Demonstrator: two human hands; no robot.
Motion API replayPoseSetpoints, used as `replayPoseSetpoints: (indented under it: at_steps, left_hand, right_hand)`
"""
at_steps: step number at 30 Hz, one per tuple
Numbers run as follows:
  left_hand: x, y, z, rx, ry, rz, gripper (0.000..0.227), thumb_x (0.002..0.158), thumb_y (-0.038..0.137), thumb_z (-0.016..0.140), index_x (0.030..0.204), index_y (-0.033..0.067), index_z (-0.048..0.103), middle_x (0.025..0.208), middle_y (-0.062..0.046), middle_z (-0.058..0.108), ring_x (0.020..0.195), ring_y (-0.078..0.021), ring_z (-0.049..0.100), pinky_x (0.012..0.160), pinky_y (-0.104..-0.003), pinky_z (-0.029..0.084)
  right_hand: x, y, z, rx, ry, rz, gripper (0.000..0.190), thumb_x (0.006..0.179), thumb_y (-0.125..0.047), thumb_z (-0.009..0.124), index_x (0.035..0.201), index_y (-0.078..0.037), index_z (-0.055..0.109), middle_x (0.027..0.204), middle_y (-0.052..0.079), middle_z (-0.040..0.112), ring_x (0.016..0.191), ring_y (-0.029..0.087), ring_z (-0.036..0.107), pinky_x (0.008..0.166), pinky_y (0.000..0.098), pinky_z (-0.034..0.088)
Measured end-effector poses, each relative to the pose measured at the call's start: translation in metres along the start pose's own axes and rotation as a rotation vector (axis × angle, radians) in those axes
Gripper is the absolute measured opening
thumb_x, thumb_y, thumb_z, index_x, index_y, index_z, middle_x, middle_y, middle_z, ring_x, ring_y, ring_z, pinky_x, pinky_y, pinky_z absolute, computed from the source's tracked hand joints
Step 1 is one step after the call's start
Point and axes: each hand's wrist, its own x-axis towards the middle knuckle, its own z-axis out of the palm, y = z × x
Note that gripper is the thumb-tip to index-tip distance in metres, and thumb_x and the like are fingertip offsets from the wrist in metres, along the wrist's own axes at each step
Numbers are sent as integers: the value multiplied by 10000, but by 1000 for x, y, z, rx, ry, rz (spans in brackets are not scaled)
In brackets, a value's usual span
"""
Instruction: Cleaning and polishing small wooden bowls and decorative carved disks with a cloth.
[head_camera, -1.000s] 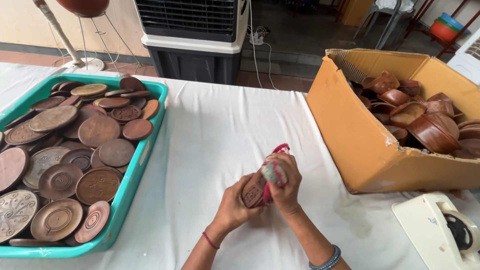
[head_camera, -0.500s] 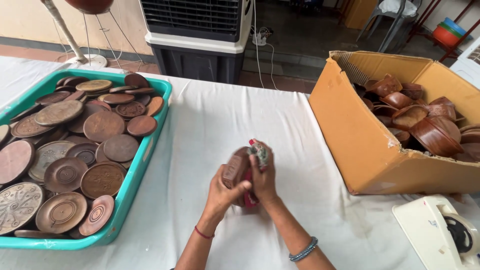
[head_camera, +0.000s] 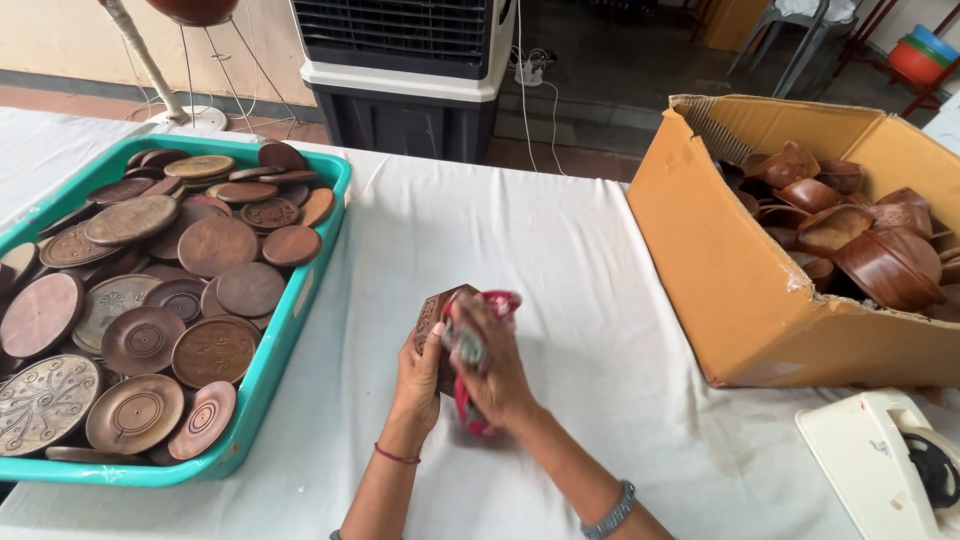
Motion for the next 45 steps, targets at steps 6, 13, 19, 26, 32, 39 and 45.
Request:
replayPoseSetpoints:
  at_steps: [6,13,19,26,32,39,45]
  left_hand:
    - [4,-11,-8,54,-59,72,748,875,429,701,1413,-40,479,1374,-172,617,1309,-244,577,1099,-387,466]
    - [-2,-4,-1,-16,3,9,743,870,429,701,1385,-69,503,1302,-217,634,1239,-311,609,1063,-448,502]
    - [1,-11,-7,93,-84,132,732,861,432,716,1391,-27,504,1320,-157,639,1264,-223,604,1082,-388,486]
    - [-7,-3,5,8,-35,98,656,858,354,718,1367,-3,509,1267,-145,649,1202,-220,621,1051,-390,495]
    - [-10,-4,1,4,-117,80,589,862,291,706,1344,7,523,1204,-109,656,1132,-185,614,1003,-376,485]
    - [-13,-5,8,99,-200,128,530,821,185,765,1259,-1,533,1172,-128,668,1107,-187,634,992,-351,509]
    - [-16,-10,9,231,-261,121,550,721,29,722,1247,51,561,1131,-75,684,1019,-137,666,884,-306,567]
  right_hand:
    - [2,15,-7,121,3,252,708,1036,-536,420,1559,-61,375,1655,136,312,1561,316,245,1268,487,217]
    - [-27,-29,-23,163,-117,17,657,1072,-448,435,1587,-46,362,1693,154,303,1595,334,223,1286,493,197]
    - [13,21,1,158,88,98,612,1068,-429,438,1564,-71,414,1656,142,391,1580,317,302,1305,460,218]
    - [-16,-3,-6,379,-8,101,571,1059,-361,472,1528,-36,449,1672,186,348,1589,357,225,1282,468,162]
    - [12,20,1,353,138,62,633,1054,-382,444,1581,-34,394,1682,144,338,1578,298,285,1304,418,195]
    - [-28,13,-14,650,50,367,626,1071,-400,363,1588,-52,310,1701,94,278,1590,241,204,1278,384,156]
    - [1,-32,-43,60,20,-108,461,937,-213,585,1372,-74,643,1555,83,510,1533,313,325,1260,465,234]
